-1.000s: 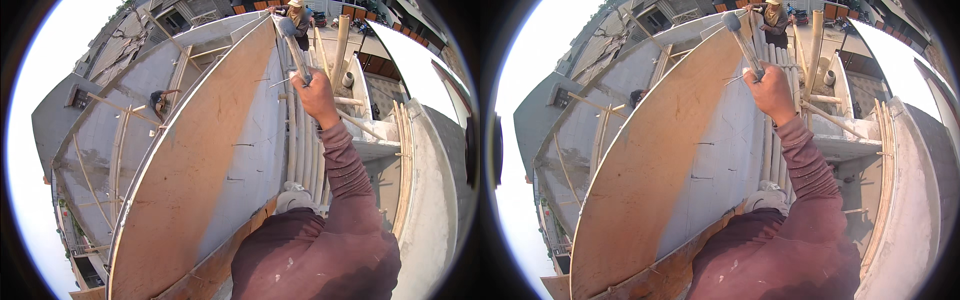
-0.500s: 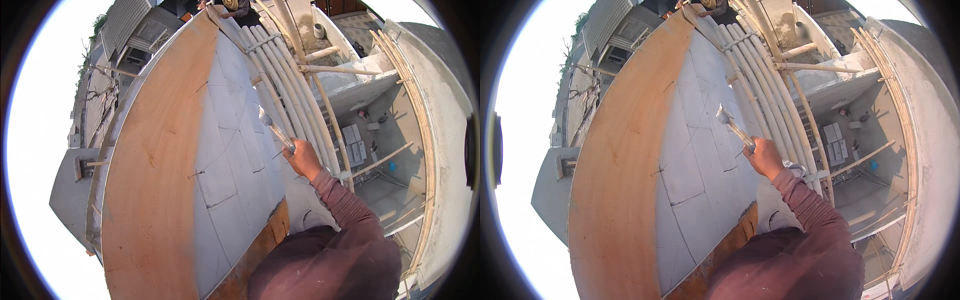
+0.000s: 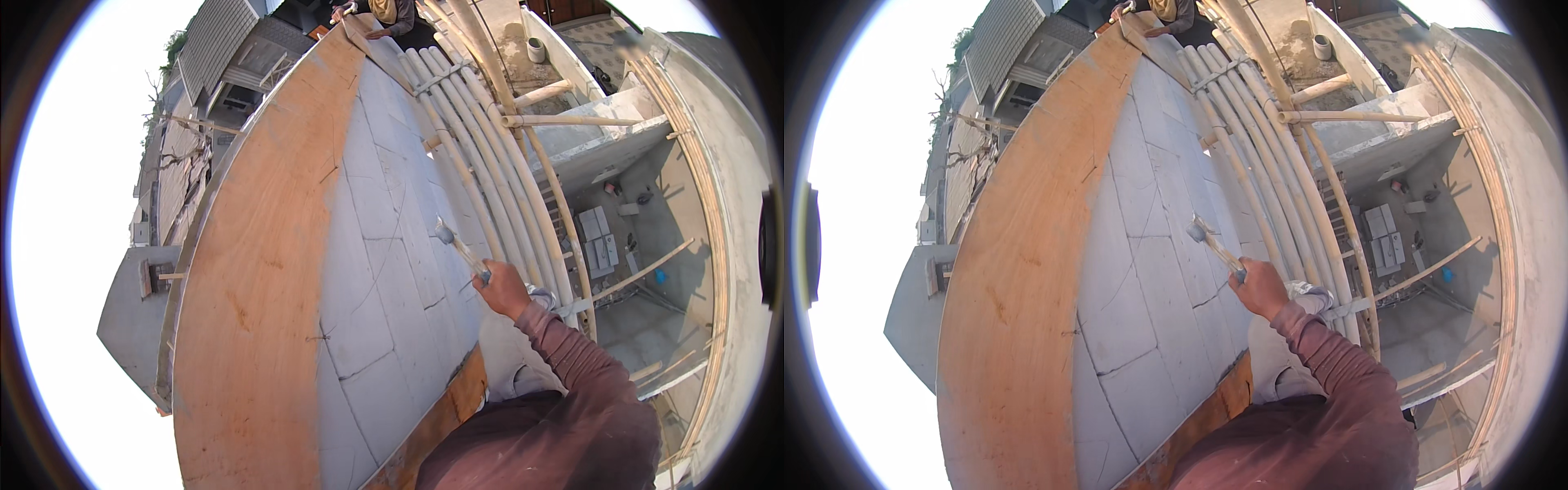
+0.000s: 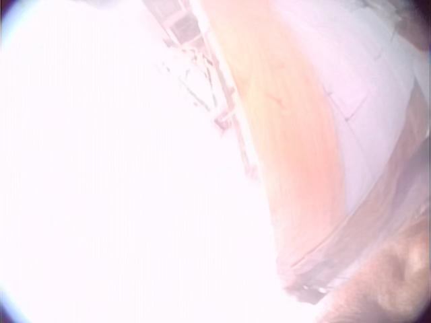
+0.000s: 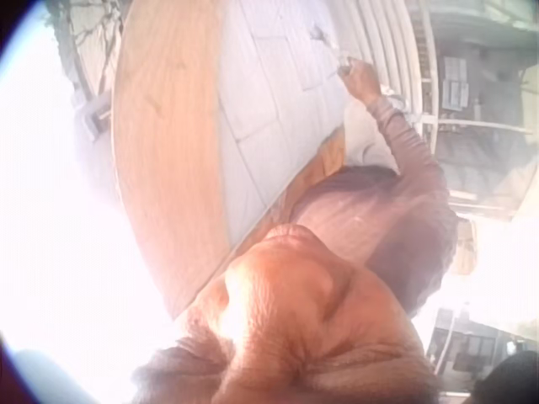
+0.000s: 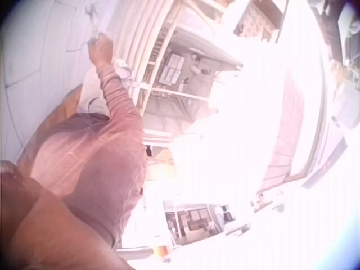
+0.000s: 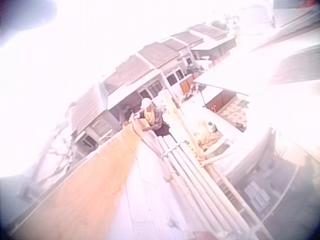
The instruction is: The person applies mortar to a concrete wall and secures a curved wooden board using nails and a hatchet, then assists another worker in lifting and placing a long rebar cage onto the formwork.
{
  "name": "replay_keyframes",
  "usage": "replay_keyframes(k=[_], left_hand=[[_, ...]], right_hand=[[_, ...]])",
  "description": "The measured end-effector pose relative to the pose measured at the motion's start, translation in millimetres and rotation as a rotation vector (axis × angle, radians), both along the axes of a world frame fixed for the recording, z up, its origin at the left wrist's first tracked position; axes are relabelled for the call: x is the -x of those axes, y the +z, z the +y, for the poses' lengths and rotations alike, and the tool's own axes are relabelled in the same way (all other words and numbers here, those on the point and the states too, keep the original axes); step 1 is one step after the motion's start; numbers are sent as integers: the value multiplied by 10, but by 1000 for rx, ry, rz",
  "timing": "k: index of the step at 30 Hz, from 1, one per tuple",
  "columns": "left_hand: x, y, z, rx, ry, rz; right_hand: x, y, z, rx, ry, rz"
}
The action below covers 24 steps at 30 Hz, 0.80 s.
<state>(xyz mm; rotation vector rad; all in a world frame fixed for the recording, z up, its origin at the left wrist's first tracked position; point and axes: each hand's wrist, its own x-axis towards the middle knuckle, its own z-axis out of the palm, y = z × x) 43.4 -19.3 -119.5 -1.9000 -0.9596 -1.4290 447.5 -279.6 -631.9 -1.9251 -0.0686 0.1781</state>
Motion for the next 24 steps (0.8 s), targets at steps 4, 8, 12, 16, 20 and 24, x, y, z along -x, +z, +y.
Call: replay_keyframes(k=[4, 8, 12, 16, 20, 24], left_hand=[[-40, 9, -22, -9, 14, 5], [40, 46, -87, -18, 34, 6], [308, 105, -225, -23, 92, 10], [680, 142, -402, -29, 157, 12], [876, 159, -676, 79, 165, -110], [435, 133, -831, 253, 149, -424]], right_hand=[[-211, 83, -97, 5, 26, 89], [-209, 226, -156, -67, -32, 91], [-39, 396, -159, -131, -3, -2], [141, 976, -123, -367, 1, -27], [396, 1760, -42, -669, 142, 12], [699, 2336, 137, -877, 534, 109]])
